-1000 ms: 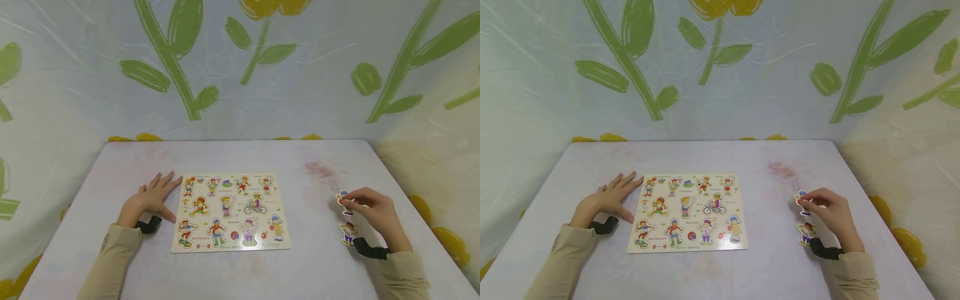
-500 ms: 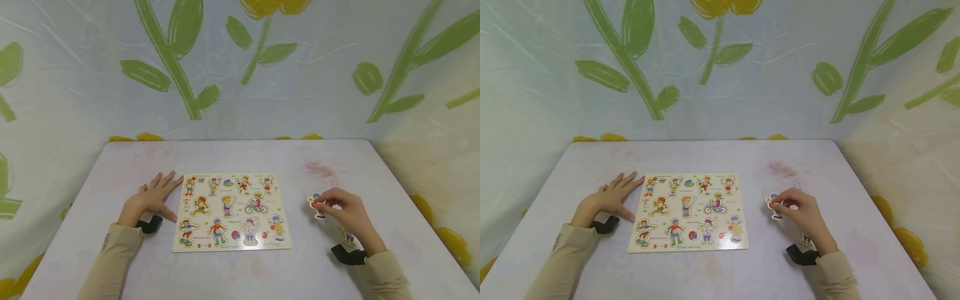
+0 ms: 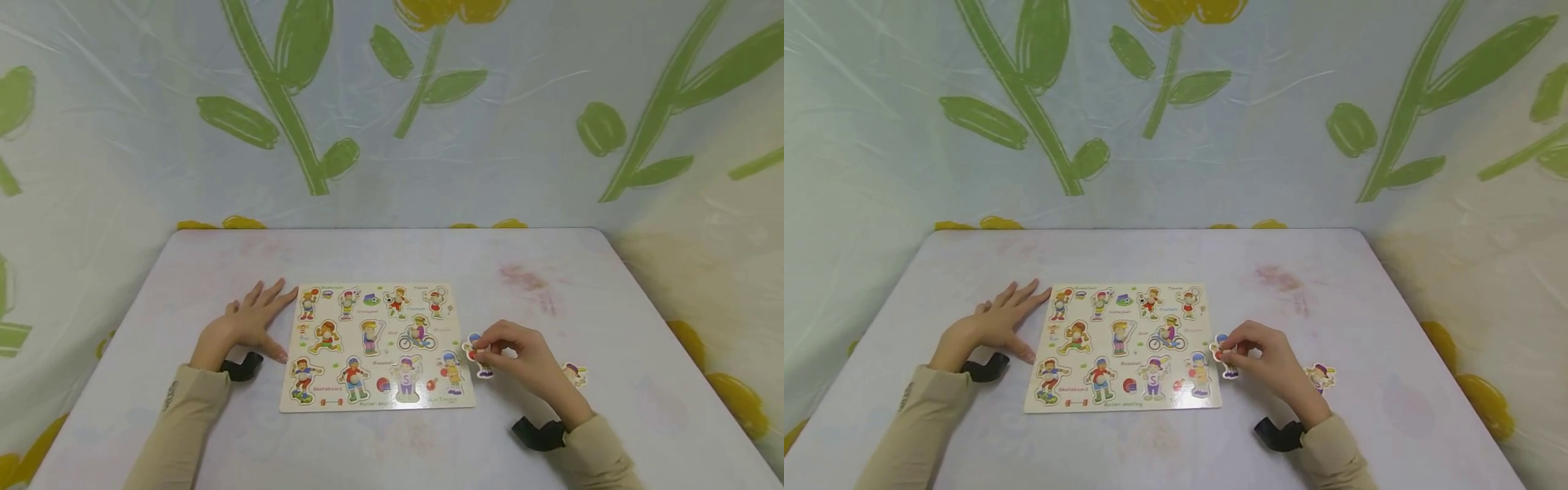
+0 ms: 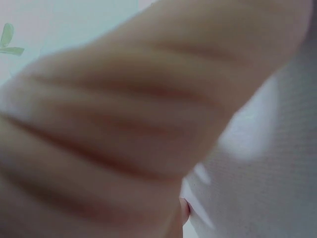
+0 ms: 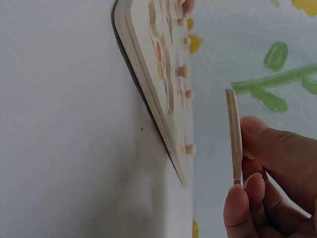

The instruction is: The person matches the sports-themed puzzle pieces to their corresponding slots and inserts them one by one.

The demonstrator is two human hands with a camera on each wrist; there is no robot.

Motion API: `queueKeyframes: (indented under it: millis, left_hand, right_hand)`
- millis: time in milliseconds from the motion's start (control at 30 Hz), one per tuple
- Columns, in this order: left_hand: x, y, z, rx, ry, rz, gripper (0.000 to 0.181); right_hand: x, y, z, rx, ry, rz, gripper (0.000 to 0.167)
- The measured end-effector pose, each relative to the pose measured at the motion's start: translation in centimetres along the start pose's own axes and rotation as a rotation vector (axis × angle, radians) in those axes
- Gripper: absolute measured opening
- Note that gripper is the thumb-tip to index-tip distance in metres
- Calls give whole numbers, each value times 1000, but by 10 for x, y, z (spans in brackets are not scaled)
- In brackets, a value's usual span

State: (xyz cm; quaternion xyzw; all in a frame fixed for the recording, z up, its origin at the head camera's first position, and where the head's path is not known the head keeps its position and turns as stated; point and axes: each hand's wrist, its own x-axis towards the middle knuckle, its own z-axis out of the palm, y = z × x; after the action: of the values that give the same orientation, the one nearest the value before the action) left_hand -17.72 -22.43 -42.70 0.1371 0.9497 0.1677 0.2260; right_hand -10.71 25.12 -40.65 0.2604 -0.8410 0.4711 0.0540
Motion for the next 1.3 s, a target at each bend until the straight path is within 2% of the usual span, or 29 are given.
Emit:
queueKeyframes:
  millis: [100,200,400,600,900,1167,1300]
  left_hand:
    - [0,2,0,-5,4,-4,134]
    - [0,3,0,-11,10,4,133]
    - [5,-5,4,3,9,0,137]
    - [7,-10,6,-1,13,2,139]
    - [2,-6,3,-8,12,7,137]
    - [2,-6,4,-9,17,12,137]
    - [1,-7,3,-23,21,24,135]
  right_hand:
    - [0,-1,8,8,-27,-28,22]
    - [-1,0,15,33,-48,-22,22]
    - [-4,23,32,58,-87,-12,22]
    - [-6,32,42,81,-118,69,16]
    - [-6,31,50,73,-88,119,17]
    - [0,8,49,64,-77,99,16]
    - [-2,18,51,51,-64,86,17]
